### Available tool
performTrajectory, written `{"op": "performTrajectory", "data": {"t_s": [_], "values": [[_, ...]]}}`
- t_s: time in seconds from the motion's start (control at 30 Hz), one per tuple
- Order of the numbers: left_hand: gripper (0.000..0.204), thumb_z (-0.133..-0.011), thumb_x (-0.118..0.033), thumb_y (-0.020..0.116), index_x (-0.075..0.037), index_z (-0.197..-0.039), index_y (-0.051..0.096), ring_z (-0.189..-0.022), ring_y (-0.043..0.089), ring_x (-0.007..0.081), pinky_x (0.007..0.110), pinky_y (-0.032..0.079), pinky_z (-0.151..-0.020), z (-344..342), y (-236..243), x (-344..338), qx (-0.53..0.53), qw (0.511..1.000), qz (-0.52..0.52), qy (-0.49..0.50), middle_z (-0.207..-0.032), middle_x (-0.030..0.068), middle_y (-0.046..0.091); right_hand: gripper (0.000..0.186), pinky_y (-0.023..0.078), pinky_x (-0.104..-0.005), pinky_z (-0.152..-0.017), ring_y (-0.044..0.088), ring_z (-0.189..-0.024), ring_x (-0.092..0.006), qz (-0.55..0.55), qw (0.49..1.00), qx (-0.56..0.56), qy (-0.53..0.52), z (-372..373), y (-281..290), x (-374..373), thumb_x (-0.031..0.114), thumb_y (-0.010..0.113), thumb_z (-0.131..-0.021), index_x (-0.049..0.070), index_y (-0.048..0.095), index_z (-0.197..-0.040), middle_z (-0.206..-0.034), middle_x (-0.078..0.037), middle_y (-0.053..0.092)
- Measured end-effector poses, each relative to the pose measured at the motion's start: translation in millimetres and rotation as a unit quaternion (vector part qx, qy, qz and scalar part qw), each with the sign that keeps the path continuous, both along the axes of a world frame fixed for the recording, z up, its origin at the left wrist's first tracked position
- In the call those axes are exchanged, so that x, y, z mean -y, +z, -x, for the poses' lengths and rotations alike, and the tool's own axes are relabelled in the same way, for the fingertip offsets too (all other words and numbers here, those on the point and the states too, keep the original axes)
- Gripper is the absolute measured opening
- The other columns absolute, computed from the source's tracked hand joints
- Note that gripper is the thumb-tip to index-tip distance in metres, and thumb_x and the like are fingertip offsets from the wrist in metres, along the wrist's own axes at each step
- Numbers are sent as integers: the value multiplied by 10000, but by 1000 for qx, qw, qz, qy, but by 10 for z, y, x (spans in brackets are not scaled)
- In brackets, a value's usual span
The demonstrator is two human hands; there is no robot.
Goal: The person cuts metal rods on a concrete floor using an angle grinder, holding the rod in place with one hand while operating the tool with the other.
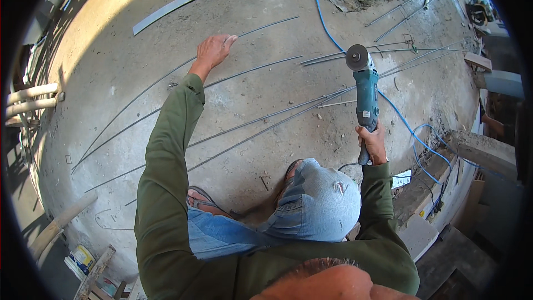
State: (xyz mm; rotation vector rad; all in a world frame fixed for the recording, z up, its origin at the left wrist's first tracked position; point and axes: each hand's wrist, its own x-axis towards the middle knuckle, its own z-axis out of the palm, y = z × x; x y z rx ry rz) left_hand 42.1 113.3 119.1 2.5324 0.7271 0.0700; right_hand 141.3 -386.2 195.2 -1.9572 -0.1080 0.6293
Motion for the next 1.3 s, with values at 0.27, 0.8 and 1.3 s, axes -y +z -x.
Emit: {"op": "performTrajectory", "data": {"t_s": [0.27,0.8,1.3], "values": [[459,-949,-522,489,-158,-1141,693,-951,635,358,469,493,-810,-327,140,-501,6,995,-95,-12,-975,136,679,408,441,-249,-428,505,-478,-83,-13,1000,-14,3,38,-99,-92,126,748,-744,43,520,-1072,-714,-4,542],[224,-831,-294,696,-113,-961,669,-936,576,261,406,410,-772,-5,-506,1330,137,973,-61,-177,-965,65,601,537,429,-245,-509,525,-581,-76,-42,995,-55,-78,56,-328,125,118,759,-706,43,531,-1187,-788,6,560],[203,-834,-263,686,-130,-987,702,-920,559,243,404,406,-766,-1202,-698,2187,117,951,-147,-247,-944,54,588,423,429,-245,-451,499,-503,-76,-58,977,-57,-198,145,-313,746,94,738,-730,44,512,-1084,-725,6,539]]}}
